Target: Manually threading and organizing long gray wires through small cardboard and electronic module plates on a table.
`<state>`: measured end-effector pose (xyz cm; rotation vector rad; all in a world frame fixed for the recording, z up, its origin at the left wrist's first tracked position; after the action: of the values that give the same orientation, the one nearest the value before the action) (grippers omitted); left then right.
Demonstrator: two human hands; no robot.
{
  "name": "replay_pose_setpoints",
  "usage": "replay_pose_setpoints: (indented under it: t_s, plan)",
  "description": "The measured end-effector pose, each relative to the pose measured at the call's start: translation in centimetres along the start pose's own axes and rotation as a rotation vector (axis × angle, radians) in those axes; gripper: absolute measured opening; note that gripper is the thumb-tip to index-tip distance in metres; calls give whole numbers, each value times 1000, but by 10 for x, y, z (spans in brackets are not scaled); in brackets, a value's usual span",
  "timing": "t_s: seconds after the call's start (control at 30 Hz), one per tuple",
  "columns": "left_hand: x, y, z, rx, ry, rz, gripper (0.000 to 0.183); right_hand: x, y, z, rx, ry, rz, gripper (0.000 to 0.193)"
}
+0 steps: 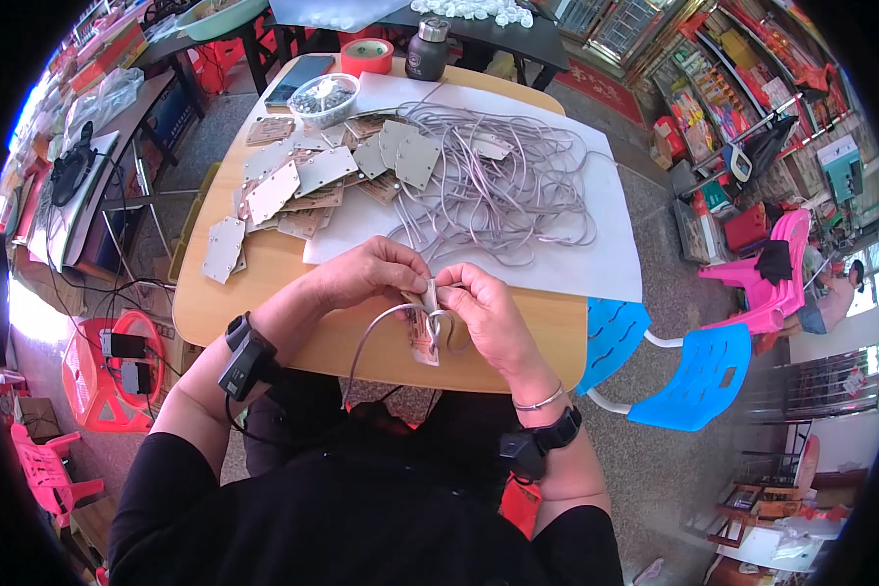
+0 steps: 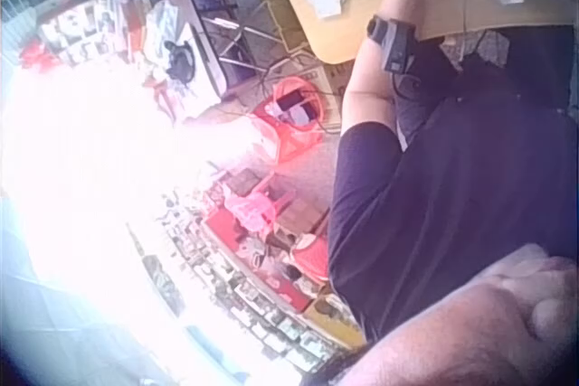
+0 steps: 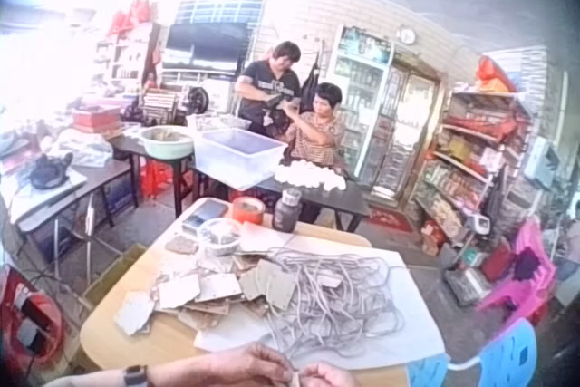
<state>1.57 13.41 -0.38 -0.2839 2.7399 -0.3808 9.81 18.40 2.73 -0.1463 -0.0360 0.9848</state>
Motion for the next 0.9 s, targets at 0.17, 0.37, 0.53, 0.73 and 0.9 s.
replay_pose_setpoints:
  t_s: [0.17, 0.37, 0.53, 0.73, 0.9]
  plan:
    - [0, 2, 0, -24, 36, -16, 18, 4, -2, 9, 90, -143, -35, 11]
    - [0, 2, -1, -52, 69, -27, 17, 1, 0, 15, 246, -391, -84, 12]
    - [1, 1, -3, -61, 40, -49, 18, 3, -1, 12, 171, -255, -90, 12]
    - [3, 4, 0, -66, 11, -56, 19, 1, -7, 30, 358, -503, -141, 10]
    - [3, 3, 1, -59, 45, -72, 17, 4, -5, 12, 126, -228, -142, 9]
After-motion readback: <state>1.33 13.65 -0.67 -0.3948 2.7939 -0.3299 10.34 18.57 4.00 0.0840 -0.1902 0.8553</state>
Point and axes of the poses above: each hand's wrist, its own y-axis towards the middle knuckle, its own x-axis out of the back of the hand, z = x × y, the point moved 10 cm from there along y, towards the middle knuckle, and after that the axes turned 11 degrees about -z, right-handed, at the moved point
